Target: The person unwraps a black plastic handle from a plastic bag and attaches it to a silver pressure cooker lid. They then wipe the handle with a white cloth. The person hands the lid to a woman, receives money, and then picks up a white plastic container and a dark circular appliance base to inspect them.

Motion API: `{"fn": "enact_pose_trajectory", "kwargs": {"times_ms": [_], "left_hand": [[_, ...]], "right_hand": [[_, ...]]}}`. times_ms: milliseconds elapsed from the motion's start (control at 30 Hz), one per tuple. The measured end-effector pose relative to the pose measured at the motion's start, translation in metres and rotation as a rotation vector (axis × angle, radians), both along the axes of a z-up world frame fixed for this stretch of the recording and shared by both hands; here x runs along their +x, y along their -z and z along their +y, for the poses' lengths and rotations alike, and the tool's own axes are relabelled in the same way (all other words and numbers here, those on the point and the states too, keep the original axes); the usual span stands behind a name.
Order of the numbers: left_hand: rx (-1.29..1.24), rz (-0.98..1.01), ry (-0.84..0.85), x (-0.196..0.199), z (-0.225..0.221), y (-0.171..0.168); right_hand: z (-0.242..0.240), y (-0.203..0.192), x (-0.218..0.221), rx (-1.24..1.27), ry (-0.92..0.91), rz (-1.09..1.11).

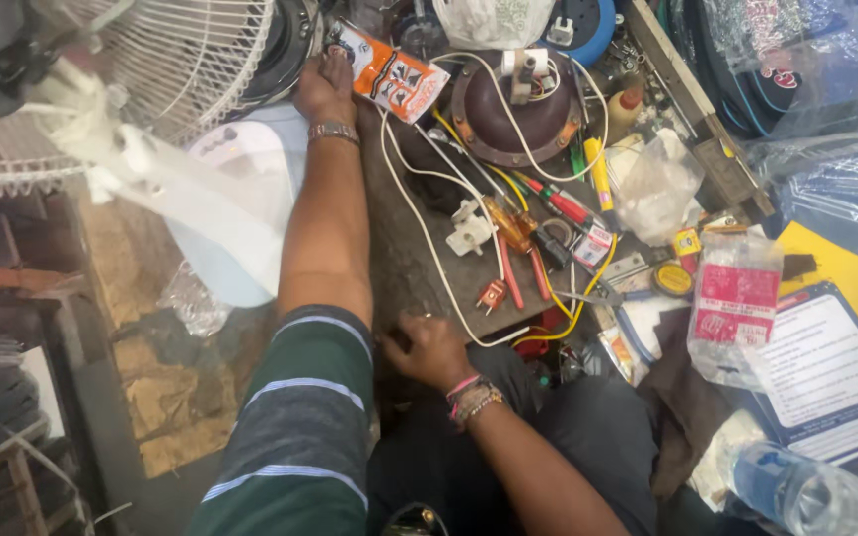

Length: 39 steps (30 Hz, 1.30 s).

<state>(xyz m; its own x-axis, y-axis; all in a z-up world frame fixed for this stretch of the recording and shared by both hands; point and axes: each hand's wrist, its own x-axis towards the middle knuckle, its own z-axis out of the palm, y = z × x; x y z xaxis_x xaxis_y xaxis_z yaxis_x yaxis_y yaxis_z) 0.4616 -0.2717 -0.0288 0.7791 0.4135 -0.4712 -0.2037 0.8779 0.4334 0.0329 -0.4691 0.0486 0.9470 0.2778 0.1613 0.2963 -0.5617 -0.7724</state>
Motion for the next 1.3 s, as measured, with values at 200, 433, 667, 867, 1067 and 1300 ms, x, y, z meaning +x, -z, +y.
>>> {"fn": "enact_pose_trajectory", "kwargs": {"times_ms": [200, 433, 667, 867, 1067, 1300], "left_hand": [[-0.035, -0.165, -0.105, 0.009, 0.0, -0.002], [-0.053, 0.005, -0.139, 0.008, -0.001, -0.004], [-0.044, 0.052, 0.154, -0.048, -0.002, -0.023], [0.042, 0.035, 0.44, -0.129, -0.01, -0.046], [0.163, 0.132, 0.61, -0.202, -0.017, -0.06], [0.52, 0.116, 0.614, -0.278, -0.012, -0.054]], "right_hand": [[-0.001, 0.0, 0.002, -0.015, -0.025, 0.034], [0.001, -0.003, 0.0, -0.066, 0.018, -0.053], [0.001, -0.005, -0.001, 0.063, -0.018, 0.02], [0.002, -0.002, -0.001, 0.014, 0.019, 0.044], [0.004, 0.006, -0.002, -0.041, 0.069, 0.042], [0.0, 0.01, -0.001, -0.005, 0.023, -0.042]]}}
